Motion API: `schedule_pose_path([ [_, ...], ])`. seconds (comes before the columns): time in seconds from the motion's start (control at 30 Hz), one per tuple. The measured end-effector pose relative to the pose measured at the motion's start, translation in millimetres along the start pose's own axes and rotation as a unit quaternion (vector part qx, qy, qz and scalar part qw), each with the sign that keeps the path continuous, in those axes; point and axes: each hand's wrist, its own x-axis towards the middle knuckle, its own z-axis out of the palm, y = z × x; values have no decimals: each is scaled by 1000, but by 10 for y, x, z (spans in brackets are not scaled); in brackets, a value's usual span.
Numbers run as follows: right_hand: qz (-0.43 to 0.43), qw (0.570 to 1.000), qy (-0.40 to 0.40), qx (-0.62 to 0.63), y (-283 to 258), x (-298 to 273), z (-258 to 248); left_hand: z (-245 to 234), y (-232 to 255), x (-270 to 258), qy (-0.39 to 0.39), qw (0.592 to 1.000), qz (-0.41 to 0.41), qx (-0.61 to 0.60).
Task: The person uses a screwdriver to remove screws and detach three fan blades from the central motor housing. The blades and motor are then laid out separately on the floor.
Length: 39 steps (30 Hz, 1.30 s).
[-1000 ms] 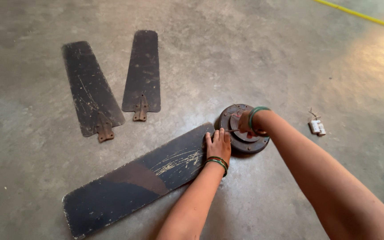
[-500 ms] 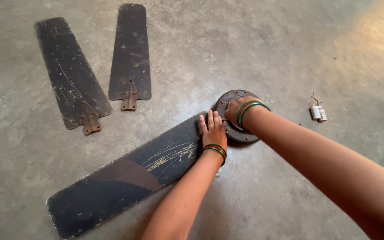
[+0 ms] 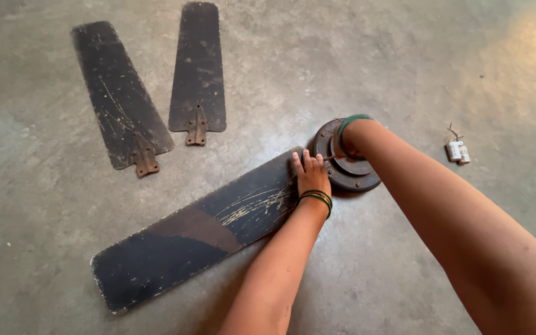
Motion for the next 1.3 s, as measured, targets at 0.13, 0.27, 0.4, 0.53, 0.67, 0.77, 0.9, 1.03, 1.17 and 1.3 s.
schedule_pose_path([
  [0.13, -59, 984, 41, -161, -231, -279, -83, -90, -112, -31, 2, 1000, 11, -18],
  [0.27, -90, 956, 36, -276, -576, -527, -53, -128, -170, -70, -10, 999, 28, -13],
  [0.4, -106, 941, 33, -319, -840, -625, -109, -240, -247, -69, 82, 985, -10, -149],
  [0.53, -98, 937, 57, -332, -948, -649, -42, -289, -363, 187, 31, 949, -40, -310],
  [0.67, -77, 946, 67, -308, -749, -685, -49, -150, -317, 389, 38, 963, 18, -265],
  [0.77, -71, 943, 118, -303, -487, -829, 25, -61, -202, 470, 110, 967, 31, -229],
  [0.9, 21, 976, 210, -47, -189, -1052, 26, -52, -119, 461, 174, 935, 41, -307],
  [1.03, 61, 960, 270, 25, -146, -1056, 173, -115, -142, 444, 144, 945, 32, -292],
  [1.17, 43, 944, 328, -7, -163, -936, 334, -264, -176, 399, 132, 945, 13, -299],
  [1.3, 35, 920, 389, 28, -113, -872, 524, -369, -246, 345, 156, 924, 61, -343],
])
